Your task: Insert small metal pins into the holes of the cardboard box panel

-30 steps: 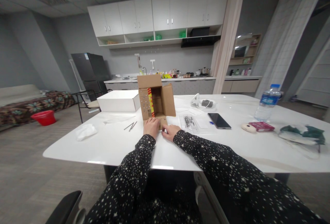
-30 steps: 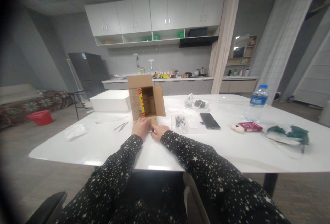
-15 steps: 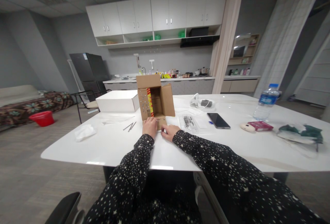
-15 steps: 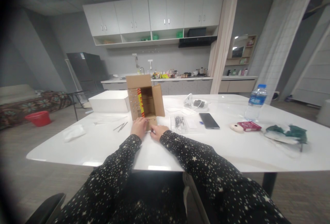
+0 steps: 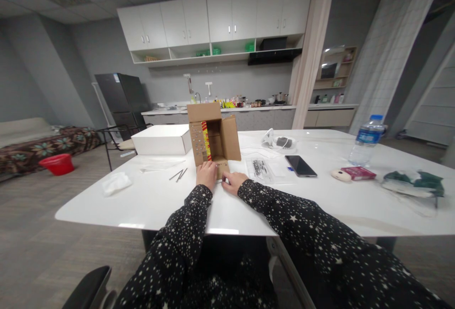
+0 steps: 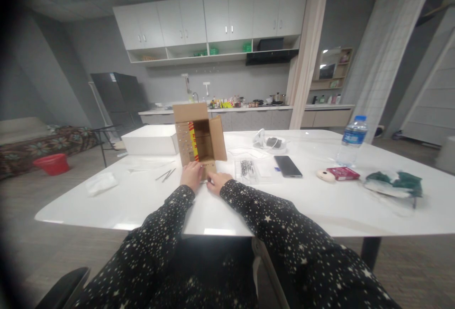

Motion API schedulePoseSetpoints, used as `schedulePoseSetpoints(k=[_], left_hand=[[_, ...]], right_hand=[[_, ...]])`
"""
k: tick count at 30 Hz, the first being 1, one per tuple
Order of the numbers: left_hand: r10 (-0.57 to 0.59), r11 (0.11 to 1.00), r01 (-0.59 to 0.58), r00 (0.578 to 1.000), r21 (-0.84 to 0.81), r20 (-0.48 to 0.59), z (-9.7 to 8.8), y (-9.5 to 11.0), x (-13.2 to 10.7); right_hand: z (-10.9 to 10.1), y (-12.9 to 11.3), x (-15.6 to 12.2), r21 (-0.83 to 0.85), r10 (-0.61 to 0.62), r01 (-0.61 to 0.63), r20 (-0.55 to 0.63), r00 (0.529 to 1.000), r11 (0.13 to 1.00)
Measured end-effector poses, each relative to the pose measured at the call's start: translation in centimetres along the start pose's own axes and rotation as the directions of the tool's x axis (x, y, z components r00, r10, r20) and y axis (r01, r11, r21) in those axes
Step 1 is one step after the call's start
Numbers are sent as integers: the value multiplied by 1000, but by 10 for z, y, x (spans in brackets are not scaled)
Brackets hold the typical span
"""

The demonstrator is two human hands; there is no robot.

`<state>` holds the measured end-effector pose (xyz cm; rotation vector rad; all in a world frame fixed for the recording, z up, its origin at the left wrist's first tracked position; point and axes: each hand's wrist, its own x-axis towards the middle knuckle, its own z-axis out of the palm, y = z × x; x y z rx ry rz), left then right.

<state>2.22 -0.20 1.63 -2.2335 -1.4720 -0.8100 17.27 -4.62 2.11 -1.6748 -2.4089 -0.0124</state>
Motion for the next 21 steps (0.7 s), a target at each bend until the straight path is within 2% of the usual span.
schedulePoseSetpoints(k=[12, 21], left_hand=[[56, 997, -57, 998, 51, 20, 2, 2, 3], [-21, 997, 19, 1000, 70, 20, 0, 6, 8]], right_hand=[[1, 1, 1, -2, -13, 13, -12, 1000, 1000], [2, 2, 2, -5, -9, 9, -17, 1000, 1000]])
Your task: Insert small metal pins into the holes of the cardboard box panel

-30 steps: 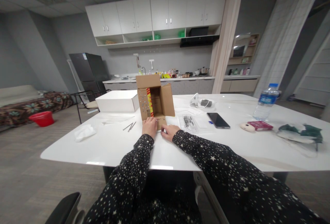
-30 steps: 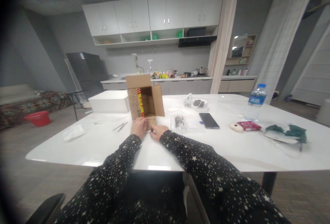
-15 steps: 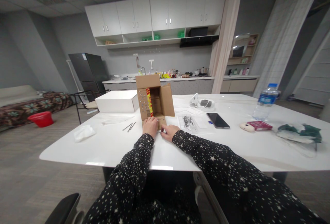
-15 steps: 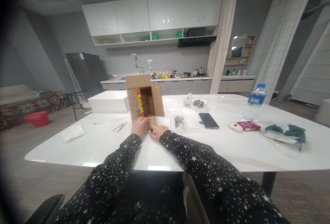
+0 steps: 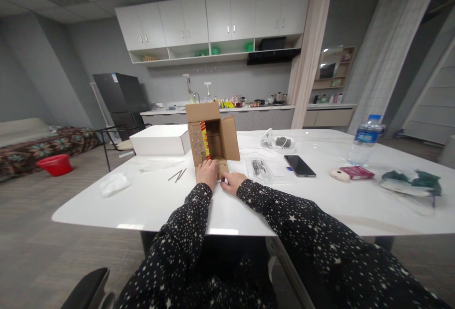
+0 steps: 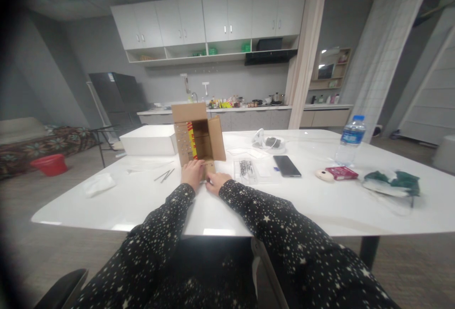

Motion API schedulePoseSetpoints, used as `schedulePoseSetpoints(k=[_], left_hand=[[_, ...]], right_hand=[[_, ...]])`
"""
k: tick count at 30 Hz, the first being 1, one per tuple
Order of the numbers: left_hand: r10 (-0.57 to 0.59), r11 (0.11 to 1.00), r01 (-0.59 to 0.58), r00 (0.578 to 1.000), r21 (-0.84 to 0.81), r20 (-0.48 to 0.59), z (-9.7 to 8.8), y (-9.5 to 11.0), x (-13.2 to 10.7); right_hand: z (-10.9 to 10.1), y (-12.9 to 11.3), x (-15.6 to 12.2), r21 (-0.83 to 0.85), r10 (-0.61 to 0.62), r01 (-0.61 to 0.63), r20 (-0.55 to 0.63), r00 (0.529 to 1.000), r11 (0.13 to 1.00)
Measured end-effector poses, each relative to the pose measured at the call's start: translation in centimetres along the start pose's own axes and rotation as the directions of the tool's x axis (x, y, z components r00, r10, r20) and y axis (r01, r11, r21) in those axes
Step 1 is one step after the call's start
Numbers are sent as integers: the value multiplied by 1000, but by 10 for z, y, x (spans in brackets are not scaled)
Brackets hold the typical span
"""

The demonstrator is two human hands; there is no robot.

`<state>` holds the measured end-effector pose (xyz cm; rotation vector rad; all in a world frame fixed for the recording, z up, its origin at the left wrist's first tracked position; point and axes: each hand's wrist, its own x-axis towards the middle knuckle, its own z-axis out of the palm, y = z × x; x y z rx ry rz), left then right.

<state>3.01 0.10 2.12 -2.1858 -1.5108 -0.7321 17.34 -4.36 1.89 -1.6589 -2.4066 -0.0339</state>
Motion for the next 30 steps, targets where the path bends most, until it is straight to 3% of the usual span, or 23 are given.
schedulePoseSetpoints(k=[17, 30], left_hand=[[70, 996, -65, 995, 63, -76, 8, -6, 3], [59, 995, -54, 996, 82, -59, 8, -10, -2]], right_hand=[[-1, -1, 0, 8, 7, -7, 7, 1000, 1000], [-4, -2, -2, 8, -3, 3, 4, 1000, 1000]])
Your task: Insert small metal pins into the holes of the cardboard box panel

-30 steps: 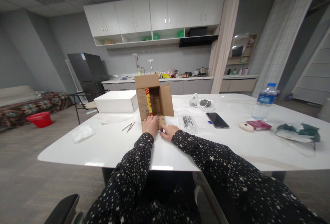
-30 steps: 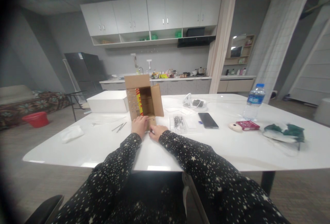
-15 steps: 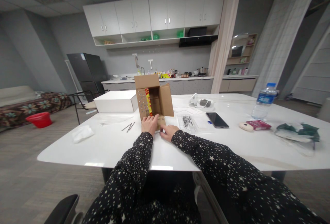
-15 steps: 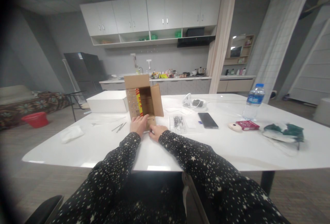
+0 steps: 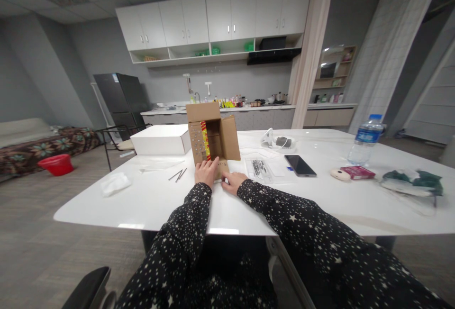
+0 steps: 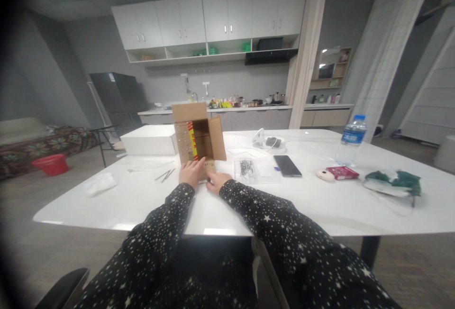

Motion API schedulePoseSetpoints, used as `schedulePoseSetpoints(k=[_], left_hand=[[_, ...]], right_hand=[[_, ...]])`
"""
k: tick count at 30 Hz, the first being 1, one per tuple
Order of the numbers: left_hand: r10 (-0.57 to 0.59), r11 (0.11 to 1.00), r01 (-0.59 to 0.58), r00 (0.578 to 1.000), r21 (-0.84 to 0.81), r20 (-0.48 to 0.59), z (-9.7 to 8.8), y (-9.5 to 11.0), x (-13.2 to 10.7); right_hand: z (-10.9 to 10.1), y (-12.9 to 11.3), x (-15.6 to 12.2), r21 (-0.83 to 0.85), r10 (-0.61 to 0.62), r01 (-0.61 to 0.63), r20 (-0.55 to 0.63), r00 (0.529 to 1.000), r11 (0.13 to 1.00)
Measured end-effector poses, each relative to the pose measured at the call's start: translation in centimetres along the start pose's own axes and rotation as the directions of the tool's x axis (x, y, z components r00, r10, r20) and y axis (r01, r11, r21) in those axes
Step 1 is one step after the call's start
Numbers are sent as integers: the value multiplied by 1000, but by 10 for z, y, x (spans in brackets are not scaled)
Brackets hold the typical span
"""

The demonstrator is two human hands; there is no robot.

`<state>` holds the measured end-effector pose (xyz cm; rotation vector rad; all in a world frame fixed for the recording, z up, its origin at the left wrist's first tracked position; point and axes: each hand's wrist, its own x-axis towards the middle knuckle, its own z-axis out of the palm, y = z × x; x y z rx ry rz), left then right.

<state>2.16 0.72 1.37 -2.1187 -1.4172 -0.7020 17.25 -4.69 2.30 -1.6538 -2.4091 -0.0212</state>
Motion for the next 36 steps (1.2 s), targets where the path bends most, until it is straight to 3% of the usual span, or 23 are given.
schedulePoseSetpoints(k=[14, 26, 36], left_hand=[[-60, 998, 61, 994, -2, 86, -6, 2, -4], [-81, 995, 83, 996, -48, 24, -17, 10, -9], [-90, 996, 91, 995, -24, 47, -10, 8, -9]], right_hand=[[2, 1, 0, -3, -8, 8, -10, 1000, 1000], [0, -1, 0, -6, 13, -13, 8, 1000, 1000], [-2, -2, -2, -5, 20, -20, 13, 1000, 1000]])
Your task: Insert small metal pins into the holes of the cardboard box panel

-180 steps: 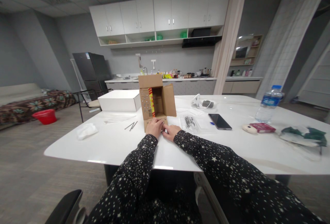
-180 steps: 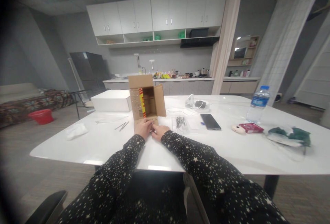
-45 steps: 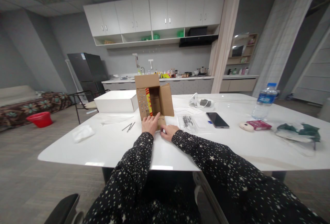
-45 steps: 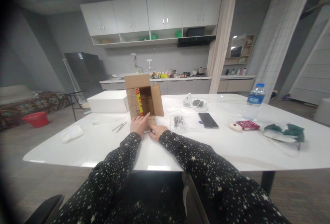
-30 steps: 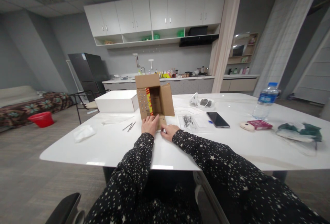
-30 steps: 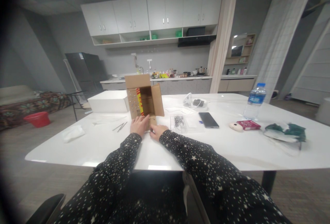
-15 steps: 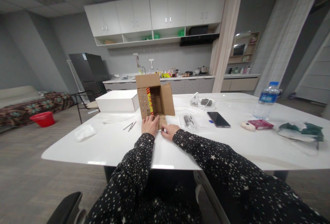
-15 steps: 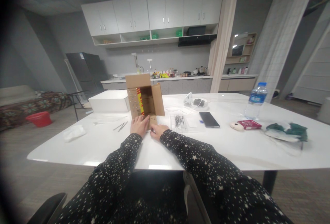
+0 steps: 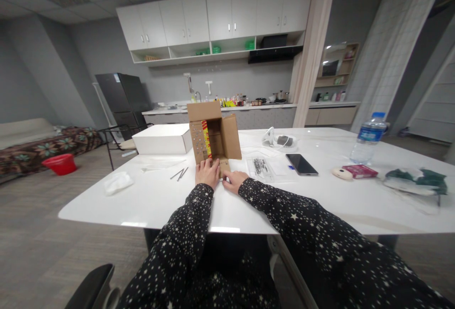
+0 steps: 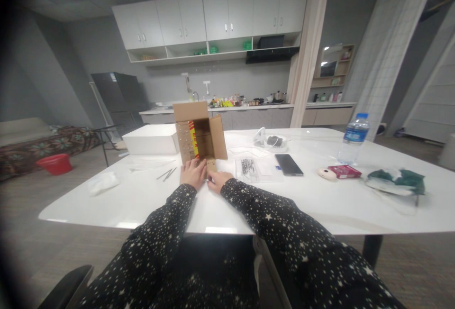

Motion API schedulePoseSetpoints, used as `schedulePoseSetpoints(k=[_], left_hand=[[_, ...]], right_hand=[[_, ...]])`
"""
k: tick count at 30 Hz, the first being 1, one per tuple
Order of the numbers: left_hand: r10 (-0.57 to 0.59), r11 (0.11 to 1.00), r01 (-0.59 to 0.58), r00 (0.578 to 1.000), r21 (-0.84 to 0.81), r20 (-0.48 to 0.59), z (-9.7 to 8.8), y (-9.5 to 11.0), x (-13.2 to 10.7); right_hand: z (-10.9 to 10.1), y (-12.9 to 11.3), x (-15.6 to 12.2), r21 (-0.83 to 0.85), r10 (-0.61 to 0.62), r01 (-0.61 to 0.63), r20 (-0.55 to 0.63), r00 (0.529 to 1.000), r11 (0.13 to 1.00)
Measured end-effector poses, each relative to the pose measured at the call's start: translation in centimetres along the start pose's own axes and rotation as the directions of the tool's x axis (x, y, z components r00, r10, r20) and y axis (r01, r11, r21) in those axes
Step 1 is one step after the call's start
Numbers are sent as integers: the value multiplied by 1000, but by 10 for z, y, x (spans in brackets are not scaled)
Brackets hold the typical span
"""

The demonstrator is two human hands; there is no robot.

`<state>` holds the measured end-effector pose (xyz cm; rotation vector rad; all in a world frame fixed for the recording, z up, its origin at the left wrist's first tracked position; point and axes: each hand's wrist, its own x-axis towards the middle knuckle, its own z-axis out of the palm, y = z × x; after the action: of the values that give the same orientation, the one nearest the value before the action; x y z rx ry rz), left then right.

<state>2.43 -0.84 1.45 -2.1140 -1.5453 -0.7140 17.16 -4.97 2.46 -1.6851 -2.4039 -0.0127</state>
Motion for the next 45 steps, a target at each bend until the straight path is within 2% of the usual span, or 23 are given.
schedulePoseSetpoints(k=[7, 27, 45], left_hand=[[-7, 1000, 8, 999, -8, 53, 0, 0, 0], [-8, 1000, 9, 997, -19, 72, 2, 1, -3], [135, 987, -128, 989, -99, 59, -5, 1, -6]], right_hand=[[0, 0, 0, -9, -8, 8, -15, 1000, 1000], [3, 0, 1, -10, -7, 6, -13, 1000, 1000], [-9, -6, -4, -9, 3, -3, 7, 1000, 1000]])
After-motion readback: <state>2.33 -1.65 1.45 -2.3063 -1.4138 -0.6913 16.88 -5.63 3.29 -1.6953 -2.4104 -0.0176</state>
